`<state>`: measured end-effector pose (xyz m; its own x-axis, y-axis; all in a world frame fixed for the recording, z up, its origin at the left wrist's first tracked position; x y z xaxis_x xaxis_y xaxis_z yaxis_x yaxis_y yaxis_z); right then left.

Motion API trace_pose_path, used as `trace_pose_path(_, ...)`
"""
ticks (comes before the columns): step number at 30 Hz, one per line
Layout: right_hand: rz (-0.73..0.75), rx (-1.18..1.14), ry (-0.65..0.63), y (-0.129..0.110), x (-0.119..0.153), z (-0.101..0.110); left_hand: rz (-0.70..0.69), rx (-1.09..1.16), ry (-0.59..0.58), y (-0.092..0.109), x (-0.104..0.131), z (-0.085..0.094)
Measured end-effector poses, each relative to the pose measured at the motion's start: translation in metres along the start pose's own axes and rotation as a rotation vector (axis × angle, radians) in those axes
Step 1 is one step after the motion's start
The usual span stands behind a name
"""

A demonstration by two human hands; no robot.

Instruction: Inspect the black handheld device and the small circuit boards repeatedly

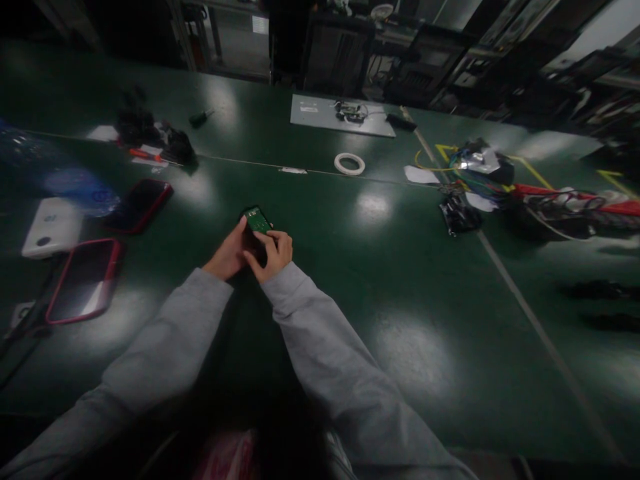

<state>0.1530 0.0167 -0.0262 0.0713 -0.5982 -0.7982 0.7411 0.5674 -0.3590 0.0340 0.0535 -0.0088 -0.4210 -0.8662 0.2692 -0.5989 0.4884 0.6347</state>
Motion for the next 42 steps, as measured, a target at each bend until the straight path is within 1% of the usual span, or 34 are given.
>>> trace_pose_path(2, 0.065, -0.03, 0.048, -0.011, -0.003, 0.003, -0.02, 0.075, 0.024, 0.004, -0.001, 0.002)
trace_pose_path(3, 0.063, -0.046, 0.086, -0.014, -0.003, 0.004, -0.036, 0.107, 0.044, 0.006, -0.001, 0.004)
trace_pose_path(4, 0.036, -0.07, 0.12, -0.015, -0.003, 0.004, -0.055, 0.137, 0.067, 0.007, -0.001, 0.005)
trace_pose_path(5, -0.025, -0.111, 0.141, -0.014, -0.002, 0.004, -0.073, 0.162, 0.089, 0.008, -0.001, 0.006)
trace_pose_path(6, -0.115, -0.181, 0.134, -0.011, 0.0, 0.002, -0.088, 0.181, 0.106, 0.009, -0.002, 0.007)
trace_pose_path(7, -0.228, -0.278, 0.099, -0.006, 0.002, -0.002, -0.095, 0.189, 0.117, 0.009, -0.002, 0.007)
trace_pose_path(9, -0.479, -0.525, -0.028, 0.004, 0.007, -0.012, -0.072, 0.174, 0.115, 0.01, -0.003, 0.008)
trace_pose_path(11, -0.681, -0.767, -0.156, 0.012, 0.01, -0.02, -0.044, 0.127, 0.108, 0.009, -0.003, 0.009)
trace_pose_path(13, -0.809, -0.949, -0.249, 0.017, 0.011, -0.023, -0.022, 0.062, 0.093, 0.008, -0.002, 0.008)
trace_pose_path(16, -0.883, -1.092, -0.366, 0.019, 0.008, -0.018, 0.003, -0.048, 0.038, 0.004, 0.0, 0.005)
trace_pose_path(18, -0.856, -1.091, -0.403, 0.018, 0.007, -0.014, 0.0, -0.087, 0.022, 0.003, 0.001, 0.002)
trace_pose_path(19, -0.823, -1.055, -0.385, 0.018, 0.007, -0.013, -0.017, -0.093, 0.032, 0.002, 0.001, 0.0)
trace_pose_path(20, -0.781, -0.998, -0.35, 0.018, 0.008, -0.013, -0.04, -0.092, 0.045, 0.002, 0.001, -0.001)
trace_pose_path(22, -0.693, -0.81, -0.23, 0.021, 0.012, -0.014, -0.079, -0.081, 0.044, 0.001, 0.0, -0.003)
trace_pose_path(25, -0.562, -0.469, -0.057, 0.029, 0.018, -0.018, -0.046, -0.068, -0.021, -0.003, -0.004, -0.005)
trace_pose_path(27, -0.42, -0.284, 0.003, 0.031, 0.018, -0.019, 0.013, -0.074, -0.038, -0.007, -0.007, -0.004)
trace_pose_path(28, -0.327, -0.219, 0.008, 0.029, 0.016, -0.019, 0.036, -0.079, -0.04, -0.009, -0.008, -0.003)
trace_pose_path(30, -0.139, -0.134, 0.011, 0.022, 0.011, -0.017, 0.059, -0.082, -0.049, -0.01, -0.01, -0.001)
trace_pose_path(32, -0.014, -0.107, 0.032, 0.012, 0.005, -0.015, 0.06, -0.083, -0.05, -0.01, -0.011, 0.0)
trace_pose_path(35, 0.03, -0.11, 0.084, 0.002, 0.002, -0.015, 0.035, -0.068, -0.013, -0.007, -0.01, -0.001)
trace_pose_path(36, 0.03, -0.105, 0.082, 0.0, 0.002, -0.015, 0.027, -0.052, 0.005, -0.006, -0.009, -0.002)
trace_pose_path(38, 0.032, -0.069, 0.051, 0.0, 0.004, -0.016, 0.019, -0.007, 0.053, -0.006, -0.01, -0.003)
trace_pose_path(40, 0.017, 0.016, 0.018, -0.001, 0.007, -0.016, 0.025, 0.041, 0.092, -0.006, -0.01, -0.003)
trace_pose_path(42, -0.017, 0.11, 0.004, -0.004, 0.007, -0.013, 0.042, 0.075, 0.106, -0.005, -0.011, -0.002)
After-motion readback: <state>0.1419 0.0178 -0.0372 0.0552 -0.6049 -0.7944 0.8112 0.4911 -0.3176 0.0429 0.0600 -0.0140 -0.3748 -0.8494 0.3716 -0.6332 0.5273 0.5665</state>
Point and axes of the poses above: each hand's wrist, its own x-axis away from the middle knuckle, its own z-axis out of the back of the hand, y = z × x, the point moved 1 cm from there along -x, towards the middle knuckle, and after that the axes turned 3 degrees about z, right-handed, at the moved point
